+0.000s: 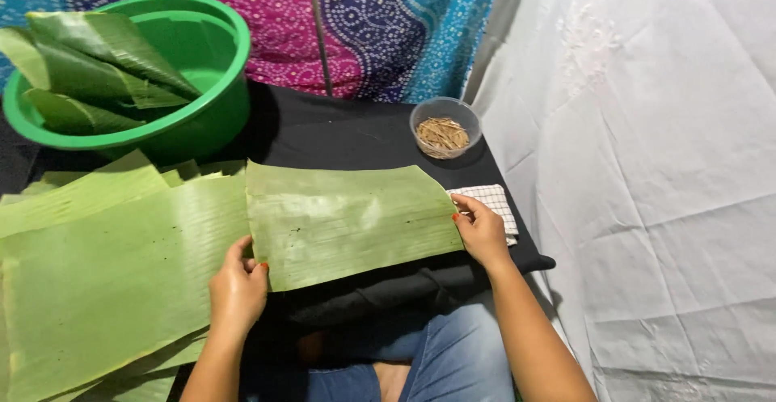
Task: Cleaning banana leaves with a cloth and rolling them into cones secured with small wooden sticks.
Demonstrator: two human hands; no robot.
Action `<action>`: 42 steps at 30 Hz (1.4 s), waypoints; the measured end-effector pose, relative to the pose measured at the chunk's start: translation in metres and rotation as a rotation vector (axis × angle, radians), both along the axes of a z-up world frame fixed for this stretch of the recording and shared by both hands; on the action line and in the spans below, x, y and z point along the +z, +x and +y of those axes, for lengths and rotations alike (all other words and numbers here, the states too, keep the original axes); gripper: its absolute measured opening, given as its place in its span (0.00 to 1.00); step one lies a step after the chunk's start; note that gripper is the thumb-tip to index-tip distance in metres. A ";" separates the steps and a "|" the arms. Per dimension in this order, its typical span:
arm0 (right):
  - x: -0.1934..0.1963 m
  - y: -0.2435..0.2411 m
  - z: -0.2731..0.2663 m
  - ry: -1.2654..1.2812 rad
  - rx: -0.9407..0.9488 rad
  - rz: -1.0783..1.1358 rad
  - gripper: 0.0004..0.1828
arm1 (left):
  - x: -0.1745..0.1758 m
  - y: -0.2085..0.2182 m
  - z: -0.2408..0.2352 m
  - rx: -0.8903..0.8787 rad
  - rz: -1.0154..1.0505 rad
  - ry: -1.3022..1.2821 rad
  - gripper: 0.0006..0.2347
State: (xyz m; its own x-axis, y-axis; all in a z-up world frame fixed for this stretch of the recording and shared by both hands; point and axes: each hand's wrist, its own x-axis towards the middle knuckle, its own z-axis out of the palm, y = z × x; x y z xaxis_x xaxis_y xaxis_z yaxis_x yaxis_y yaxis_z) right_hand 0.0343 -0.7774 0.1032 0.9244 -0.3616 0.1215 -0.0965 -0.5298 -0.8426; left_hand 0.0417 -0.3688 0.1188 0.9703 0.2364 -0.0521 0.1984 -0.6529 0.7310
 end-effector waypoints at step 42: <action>-0.050 -0.002 -0.017 -0.378 -0.009 -0.035 0.20 | -0.033 -0.037 -0.041 -0.182 -0.618 1.180 0.15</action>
State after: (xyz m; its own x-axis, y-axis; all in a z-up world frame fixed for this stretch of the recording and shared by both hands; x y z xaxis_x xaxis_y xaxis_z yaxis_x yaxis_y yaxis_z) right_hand 0.0320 -0.7941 0.0533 0.9144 -0.2931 0.2791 -0.0772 -0.8033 -0.5906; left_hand 0.0045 -0.4095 0.0853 0.7830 -0.2973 0.5464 -0.1133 -0.9319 -0.3447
